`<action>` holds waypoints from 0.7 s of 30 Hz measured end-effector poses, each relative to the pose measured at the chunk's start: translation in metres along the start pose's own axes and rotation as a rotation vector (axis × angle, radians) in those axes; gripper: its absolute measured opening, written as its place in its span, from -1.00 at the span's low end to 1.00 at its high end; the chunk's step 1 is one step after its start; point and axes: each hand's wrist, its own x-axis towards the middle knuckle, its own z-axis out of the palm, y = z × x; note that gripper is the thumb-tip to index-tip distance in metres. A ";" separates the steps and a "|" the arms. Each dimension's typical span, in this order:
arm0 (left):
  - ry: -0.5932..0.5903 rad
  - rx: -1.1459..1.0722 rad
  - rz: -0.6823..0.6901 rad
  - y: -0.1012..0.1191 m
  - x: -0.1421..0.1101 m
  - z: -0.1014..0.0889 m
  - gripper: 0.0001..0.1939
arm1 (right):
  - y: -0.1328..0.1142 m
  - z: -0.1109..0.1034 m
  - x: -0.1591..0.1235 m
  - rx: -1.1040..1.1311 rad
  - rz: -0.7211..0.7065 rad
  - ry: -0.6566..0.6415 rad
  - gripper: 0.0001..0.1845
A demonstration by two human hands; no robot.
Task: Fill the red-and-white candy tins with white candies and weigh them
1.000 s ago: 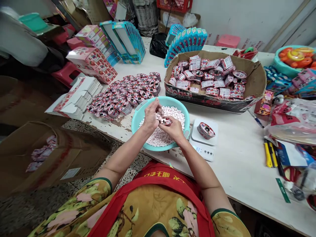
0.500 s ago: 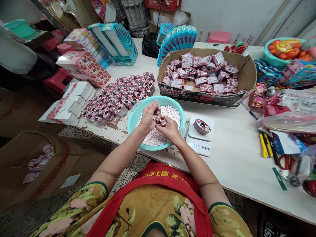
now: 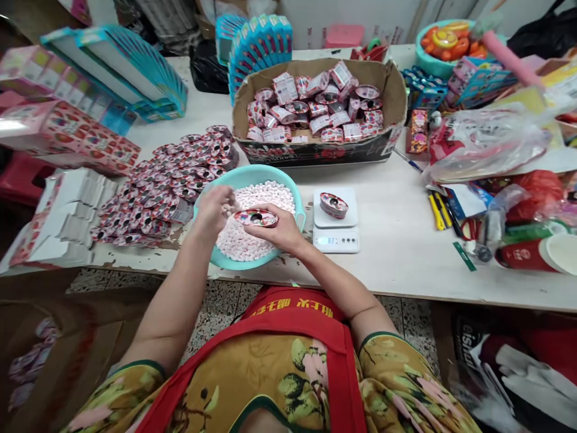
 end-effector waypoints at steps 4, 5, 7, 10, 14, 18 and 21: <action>-0.313 0.973 0.210 -0.034 -0.013 -0.001 -0.78 | -0.008 -0.009 -0.038 0.014 -0.017 -0.039 -0.41; -0.327 1.105 0.265 -0.037 -0.015 -0.001 -0.72 | -0.008 -0.013 -0.048 0.005 -0.019 -0.047 -0.42; -0.313 1.214 0.290 -0.037 -0.018 0.000 -0.62 | -0.007 -0.025 -0.067 -0.015 -0.004 -0.050 -0.44; -0.367 1.249 0.248 -0.029 -0.015 0.003 -0.64 | -0.003 -0.048 -0.096 -0.039 0.042 -0.004 -0.44; -0.382 1.302 0.288 -0.017 -0.010 0.015 -0.71 | 0.007 -0.083 -0.127 -0.048 0.141 0.139 -0.44; -0.512 1.349 0.202 -0.015 -0.005 0.028 -0.59 | 0.015 -0.111 -0.147 -0.133 0.199 0.393 -0.42; -0.682 1.318 0.145 -0.017 -0.001 0.027 -0.66 | 0.017 -0.126 -0.155 -0.151 0.197 0.532 -0.41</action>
